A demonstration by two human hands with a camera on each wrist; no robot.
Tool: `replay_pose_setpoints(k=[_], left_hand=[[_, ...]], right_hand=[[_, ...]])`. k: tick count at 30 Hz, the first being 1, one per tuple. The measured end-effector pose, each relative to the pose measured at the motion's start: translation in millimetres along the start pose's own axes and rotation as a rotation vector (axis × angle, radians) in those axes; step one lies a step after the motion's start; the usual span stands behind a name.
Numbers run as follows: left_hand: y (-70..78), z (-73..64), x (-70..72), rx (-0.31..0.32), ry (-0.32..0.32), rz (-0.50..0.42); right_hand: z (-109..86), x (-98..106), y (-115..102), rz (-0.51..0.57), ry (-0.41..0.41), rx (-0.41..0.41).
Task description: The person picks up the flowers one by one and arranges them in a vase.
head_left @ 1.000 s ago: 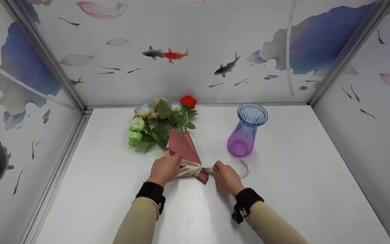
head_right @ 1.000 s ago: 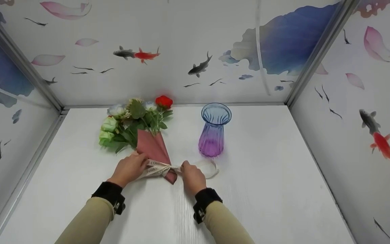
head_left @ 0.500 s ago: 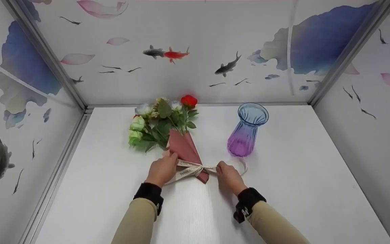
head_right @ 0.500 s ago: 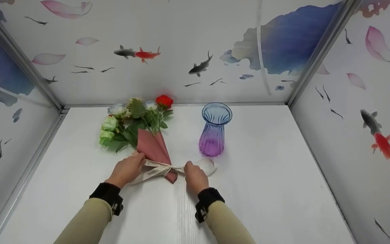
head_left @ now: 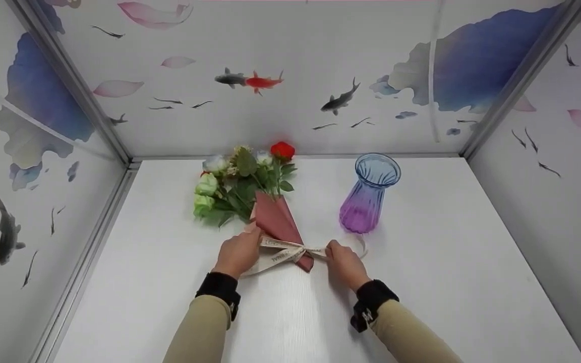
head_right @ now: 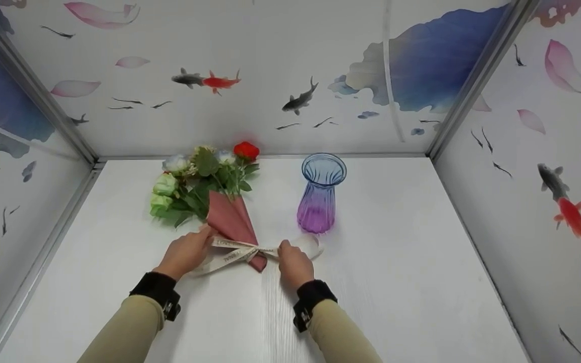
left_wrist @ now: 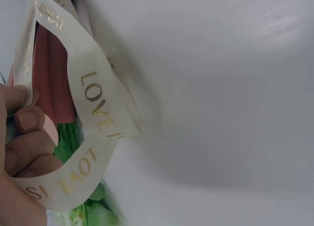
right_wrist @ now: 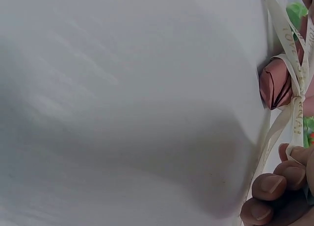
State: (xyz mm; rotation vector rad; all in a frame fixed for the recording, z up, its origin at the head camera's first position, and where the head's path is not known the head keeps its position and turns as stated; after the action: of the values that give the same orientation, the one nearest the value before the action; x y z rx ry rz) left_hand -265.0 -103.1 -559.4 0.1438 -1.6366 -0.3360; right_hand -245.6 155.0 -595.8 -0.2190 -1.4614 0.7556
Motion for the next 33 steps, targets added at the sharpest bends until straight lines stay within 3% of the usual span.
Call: replay_pose_setpoints(k=[11, 19, 29, 33], left_hand=[[-3.1, -2.3, 3.3, 0.015, -0.018, -0.003], [-5.4, -5.7, 6.6, -0.005, 0.048, 0.016], [-11.2, -4.5, 4.0, 0.035, 0.022, 0.022], [-13.5, -4.5, 2.8, 0.029, 0.041, 0.022]], right_hand=[[0.9, 2.0, 5.0, -0.016, -0.012, -0.056], [0.5, 3.4, 10.2, -0.001, -0.037, -0.121], [-1.4, 4.2, 13.8, -0.005, -0.055, -0.165], [-2.6, 5.3, 15.2, -0.011, -0.061, -0.157]])
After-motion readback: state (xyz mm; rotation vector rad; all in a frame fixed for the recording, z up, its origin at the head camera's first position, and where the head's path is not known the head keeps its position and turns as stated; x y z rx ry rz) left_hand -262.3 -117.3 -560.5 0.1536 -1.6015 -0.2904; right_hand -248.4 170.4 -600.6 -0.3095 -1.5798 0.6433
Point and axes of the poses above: each hand's wrist, its own z-axis towards the middle knuckle, its own x-axis out of the back of the hand, y = z × x, the point moved 5 cm from there along z, towards the middle knuckle, and after that the axes turned 8 degrees about x, right-handed, at the moved point
